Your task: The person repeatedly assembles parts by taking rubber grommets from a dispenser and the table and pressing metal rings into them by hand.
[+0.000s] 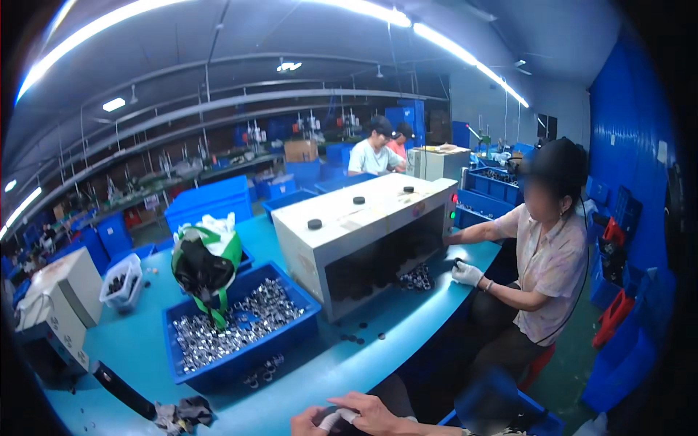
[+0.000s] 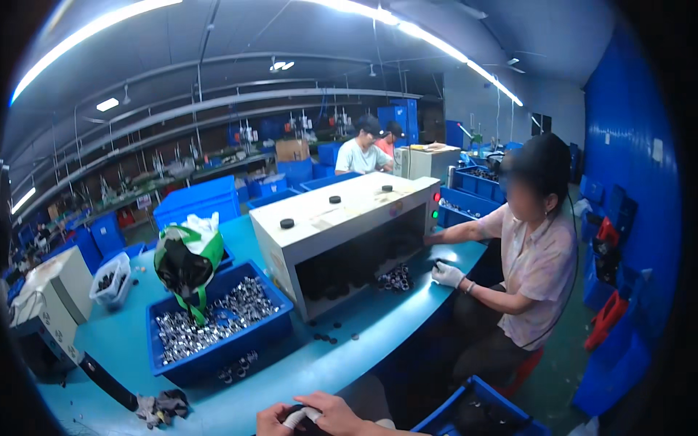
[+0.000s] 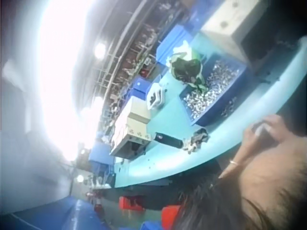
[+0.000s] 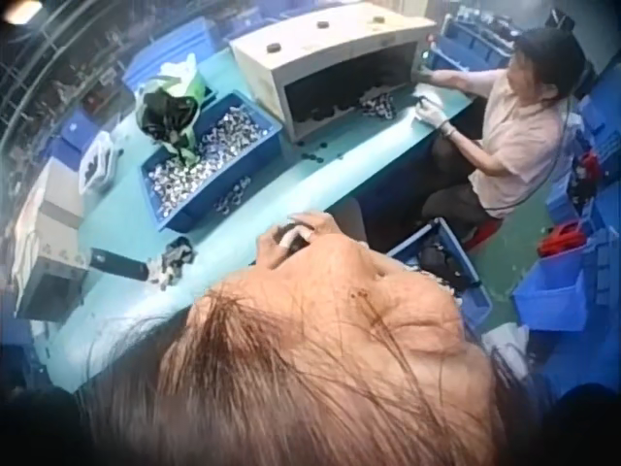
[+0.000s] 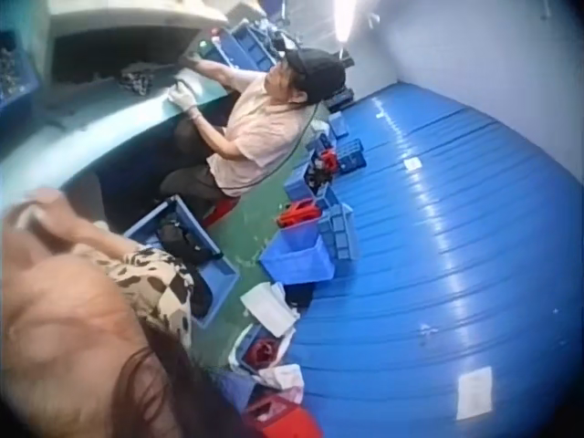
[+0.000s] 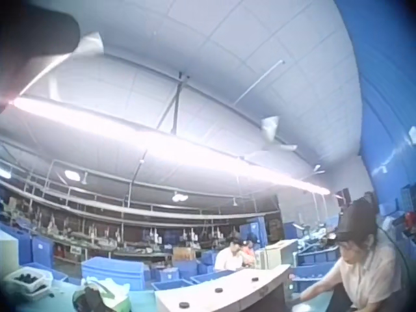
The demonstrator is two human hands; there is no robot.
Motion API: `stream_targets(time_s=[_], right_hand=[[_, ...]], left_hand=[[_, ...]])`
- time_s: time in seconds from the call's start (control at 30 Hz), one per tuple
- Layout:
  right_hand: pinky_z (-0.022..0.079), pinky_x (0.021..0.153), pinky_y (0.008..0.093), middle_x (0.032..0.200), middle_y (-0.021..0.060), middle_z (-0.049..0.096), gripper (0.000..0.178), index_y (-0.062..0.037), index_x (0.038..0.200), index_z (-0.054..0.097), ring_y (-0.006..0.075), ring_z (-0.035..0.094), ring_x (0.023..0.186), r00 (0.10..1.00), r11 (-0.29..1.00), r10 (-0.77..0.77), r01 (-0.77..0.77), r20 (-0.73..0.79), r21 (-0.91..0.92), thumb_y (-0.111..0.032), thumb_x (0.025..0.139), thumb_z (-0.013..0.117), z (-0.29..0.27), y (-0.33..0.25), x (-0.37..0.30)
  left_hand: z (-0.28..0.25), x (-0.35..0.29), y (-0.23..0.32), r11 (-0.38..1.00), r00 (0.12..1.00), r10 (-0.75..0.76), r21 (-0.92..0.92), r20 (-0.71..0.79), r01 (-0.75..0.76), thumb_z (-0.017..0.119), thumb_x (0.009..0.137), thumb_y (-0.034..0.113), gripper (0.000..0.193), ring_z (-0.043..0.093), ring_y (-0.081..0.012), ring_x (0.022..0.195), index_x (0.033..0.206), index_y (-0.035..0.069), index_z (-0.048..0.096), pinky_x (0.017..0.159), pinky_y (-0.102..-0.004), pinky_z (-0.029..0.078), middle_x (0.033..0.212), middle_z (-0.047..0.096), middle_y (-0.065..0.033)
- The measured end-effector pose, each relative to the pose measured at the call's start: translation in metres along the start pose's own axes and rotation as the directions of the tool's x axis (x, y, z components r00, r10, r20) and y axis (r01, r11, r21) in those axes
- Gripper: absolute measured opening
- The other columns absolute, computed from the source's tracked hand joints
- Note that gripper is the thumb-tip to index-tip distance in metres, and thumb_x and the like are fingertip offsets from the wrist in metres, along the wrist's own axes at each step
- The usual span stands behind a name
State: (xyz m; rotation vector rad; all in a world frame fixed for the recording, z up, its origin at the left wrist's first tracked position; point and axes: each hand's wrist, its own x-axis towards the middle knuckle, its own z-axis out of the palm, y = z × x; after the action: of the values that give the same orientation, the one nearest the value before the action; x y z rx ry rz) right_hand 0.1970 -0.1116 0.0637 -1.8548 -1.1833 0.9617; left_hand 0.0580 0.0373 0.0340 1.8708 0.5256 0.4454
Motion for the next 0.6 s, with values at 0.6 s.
stream_targets(time_s=[0.6], right_hand=[[0.053, 0.089, 0.0325, 0.106, 0.0124, 0.067, 0.036, 0.0010, 0.122, 0.063, 0.0215, 0.067, 0.101, 0.873, 0.883, -0.083, 0.288, -0.481, 0.370, 0.005, 0.086, 0.063, 0.057, -0.026, -0.038]], left_hand=[[0.019, -0.039, 0.009, 0.965, 0.917, 0.241, -0.017, -0.316, -0.260, 0.076, 0.090, 0.006, 0.019, 0.049, -0.0053, 0.065, 0.087, 0.003, 0.057, 0.056, -0.0224, 0.039, 0.073, 0.055, 0.0019]])
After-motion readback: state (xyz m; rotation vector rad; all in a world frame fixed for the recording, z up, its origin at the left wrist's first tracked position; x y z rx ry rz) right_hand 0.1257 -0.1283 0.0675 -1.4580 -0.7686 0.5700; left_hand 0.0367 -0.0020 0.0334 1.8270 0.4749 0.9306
